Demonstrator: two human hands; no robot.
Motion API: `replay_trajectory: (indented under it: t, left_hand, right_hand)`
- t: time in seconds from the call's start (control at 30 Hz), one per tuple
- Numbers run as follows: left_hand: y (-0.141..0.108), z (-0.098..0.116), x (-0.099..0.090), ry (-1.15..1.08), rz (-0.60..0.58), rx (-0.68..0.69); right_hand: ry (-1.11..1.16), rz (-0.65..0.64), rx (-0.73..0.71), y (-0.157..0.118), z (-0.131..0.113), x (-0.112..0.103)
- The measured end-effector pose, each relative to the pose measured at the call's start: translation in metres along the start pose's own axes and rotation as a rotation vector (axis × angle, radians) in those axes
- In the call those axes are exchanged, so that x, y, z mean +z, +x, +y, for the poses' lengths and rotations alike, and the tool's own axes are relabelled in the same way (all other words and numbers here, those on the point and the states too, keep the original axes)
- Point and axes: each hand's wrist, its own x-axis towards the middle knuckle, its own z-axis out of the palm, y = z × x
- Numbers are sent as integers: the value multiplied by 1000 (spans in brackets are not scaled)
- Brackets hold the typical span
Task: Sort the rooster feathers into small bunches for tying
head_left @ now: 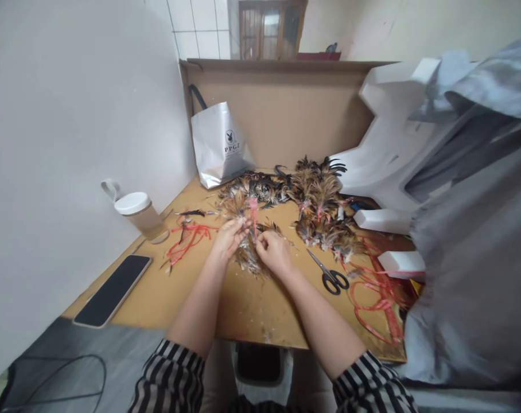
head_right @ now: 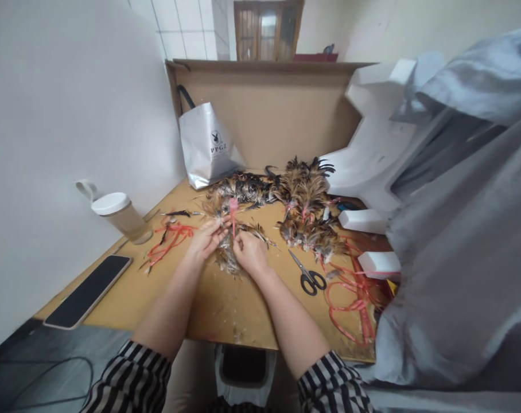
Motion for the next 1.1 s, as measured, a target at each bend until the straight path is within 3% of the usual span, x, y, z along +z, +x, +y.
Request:
replay_trajectory:
  t: [0.17,0.3,0.4,0.53,0.6,0.77,1.1]
  left_hand:
    - [2,-11,-8,-1,8,-12]
    - [1,-9,-9,13,18,-1]
    - [-2,-10,-8,71,2,-10]
    - [-8,-16,-4,152,-53,-35]
    - [-10,-20,0,182,-80,-57]
    - [-16,-24,10,214,-100,-116]
    - [-15,-27,9,196,-103,-113]
  right_hand:
    - [-40,-122,-135,-8,-3,8]
    - [70,-176,-179,-8,-2,5]
    - [278,-93,-58,-4,5,7]
    - [630,24,281,4,18,13]
    - [777,36,385,8,22,14]
    - [1000,32,449,12,23,12]
    - [1178,14,545,13,24,14]
